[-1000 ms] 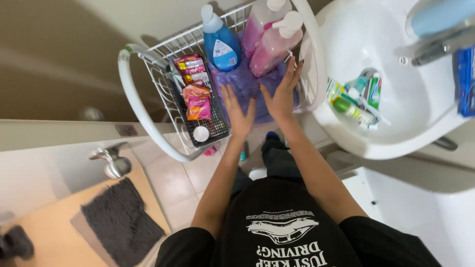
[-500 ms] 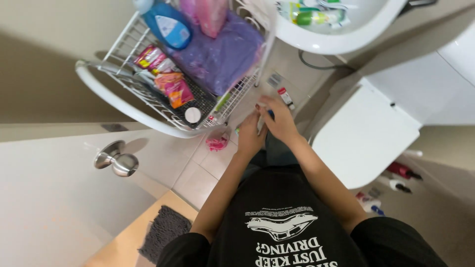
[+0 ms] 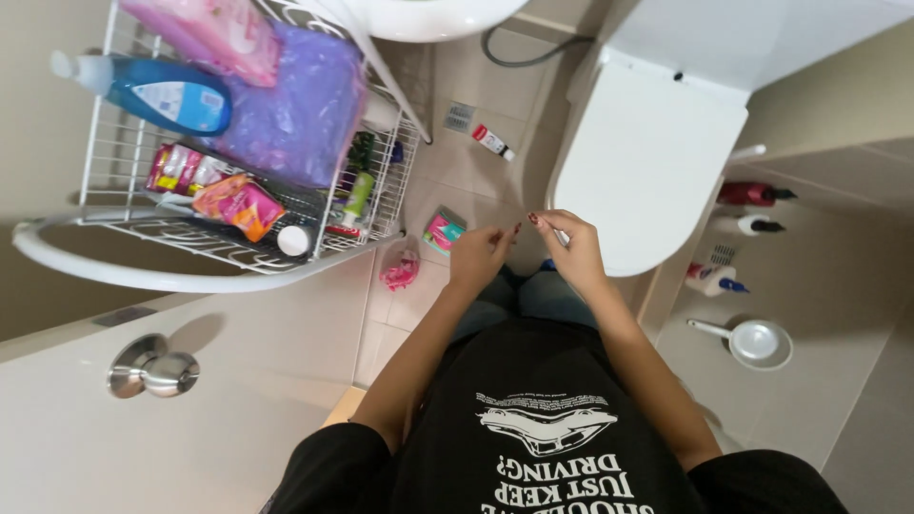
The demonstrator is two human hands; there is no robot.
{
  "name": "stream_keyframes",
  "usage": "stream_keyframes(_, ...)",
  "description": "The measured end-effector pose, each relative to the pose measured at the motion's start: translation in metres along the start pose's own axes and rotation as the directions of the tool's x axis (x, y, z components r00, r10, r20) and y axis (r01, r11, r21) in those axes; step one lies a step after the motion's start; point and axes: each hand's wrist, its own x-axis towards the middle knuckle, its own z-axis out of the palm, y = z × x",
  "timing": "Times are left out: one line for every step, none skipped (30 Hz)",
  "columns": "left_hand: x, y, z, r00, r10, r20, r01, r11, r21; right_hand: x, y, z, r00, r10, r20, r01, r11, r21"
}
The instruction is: The person organizes various bathroom items into a white wire basket. They place a purple plastic bag, a small orange packet, a white bottle, a pink bottle, a blue bottle, and a red bottle into the basket, arranging them to fit. The person also picks up a white bottle from the floor and places it in the basket.
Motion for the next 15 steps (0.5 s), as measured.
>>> stream_keyframes(0.0, 0.008, 0.006, 1.0, -0.002, 0.014, 0.002, 1.0, 0.002, -0.008, 0.006, -0.006, 1.0, 0.012, -0.007, -0.012, 1.0, 0.002)
stream_keyframes(-0.001, 0.015, 0.011, 0.999, 0.002, 0.044, -0.002, 1.0, -0.003, -0.017, 0.012, -0.011, 1.0, 0.017, -0.015, -0.017, 0.999, 0.027)
stream_keyframes(0.0, 0.022, 0.017, 0.998, 0.006, 0.067, -0.005, 1.0, -0.01, -0.023, 0.018, -0.017, 1.0, 0.018, -0.018, -0.017, 0.999, 0.05)
stream_keyframes(-0.005, 0.02, 0.026, 0.997, 0.003, 0.074, -0.002, 1.0, -0.01, -0.032, 0.02, -0.019, 0.999, 0.026, -0.02, -0.025, 0.998, 0.05)
stream_keyframes(-0.007, 0.019, 0.036, 0.996, 0.018, 0.093, -0.02, 1.0, 0.023, -0.038, 0.022, -0.023, 0.999, 0.053, 0.011, -0.053, 0.998, 0.038)
stream_keyframes(-0.011, 0.019, 0.045, 0.993, 0.033, 0.112, -0.039, 0.998, 0.057, -0.044, 0.023, -0.026, 0.996, 0.08, 0.041, -0.081, 0.996, 0.025)
stream_keyframes(-0.016, 0.019, 0.053, 0.994, 0.03, 0.106, -0.036, 0.998, 0.053, -0.049, 0.023, -0.031, 0.996, 0.077, 0.047, -0.078, 0.997, 0.021)
stream_keyframes(-0.022, 0.019, 0.06, 0.992, 0.041, 0.121, -0.046, 0.998, 0.039, -0.055, 0.023, -0.037, 0.994, 0.062, 0.094, -0.064, 0.998, 0.024)
stream_keyframes(-0.026, 0.019, 0.067, 0.99, 0.051, 0.133, -0.055, 0.998, 0.027, -0.06, 0.023, -0.042, 0.989, 0.045, 0.141, -0.049, 0.998, 0.03)
stream_keyframes(-0.033, 0.03, 0.071, 0.991, 0.049, 0.126, -0.052, 0.998, 0.025, -0.062, 0.024, -0.053, 0.988, 0.041, 0.148, -0.045, 0.999, 0.029)
stream_keyframes(-0.041, 0.039, 0.072, 0.99, 0.044, 0.136, -0.039, 0.998, -0.041, -0.067, 0.026, -0.06, 0.981, 0.042, 0.188, -0.04, 0.999, -0.016)
stream_keyframes(-0.048, 0.048, 0.075, 0.988, 0.04, 0.146, -0.025, 0.994, -0.106, -0.072, 0.028, -0.069, 0.973, 0.045, 0.227, -0.032, 0.998, -0.06)
stream_keyframes(-0.056, 0.054, 0.081, 0.987, 0.039, 0.153, -0.024, 0.995, -0.101, -0.077, 0.029, -0.077, 0.974, 0.048, 0.223, -0.037, 0.998, -0.055)
stream_keyframes(-0.063, 0.06, 0.089, 0.991, 0.076, 0.111, -0.065, 0.993, -0.099, -0.082, 0.031, -0.086, 0.974, 0.042, 0.222, -0.027, 0.997, -0.072)
stream_keyframes(-0.071, 0.066, 0.097, 0.99, 0.115, 0.077, -0.108, 0.99, -0.096, -0.089, 0.033, -0.095, 0.976, 0.04, 0.214, -0.021, 0.996, -0.088)
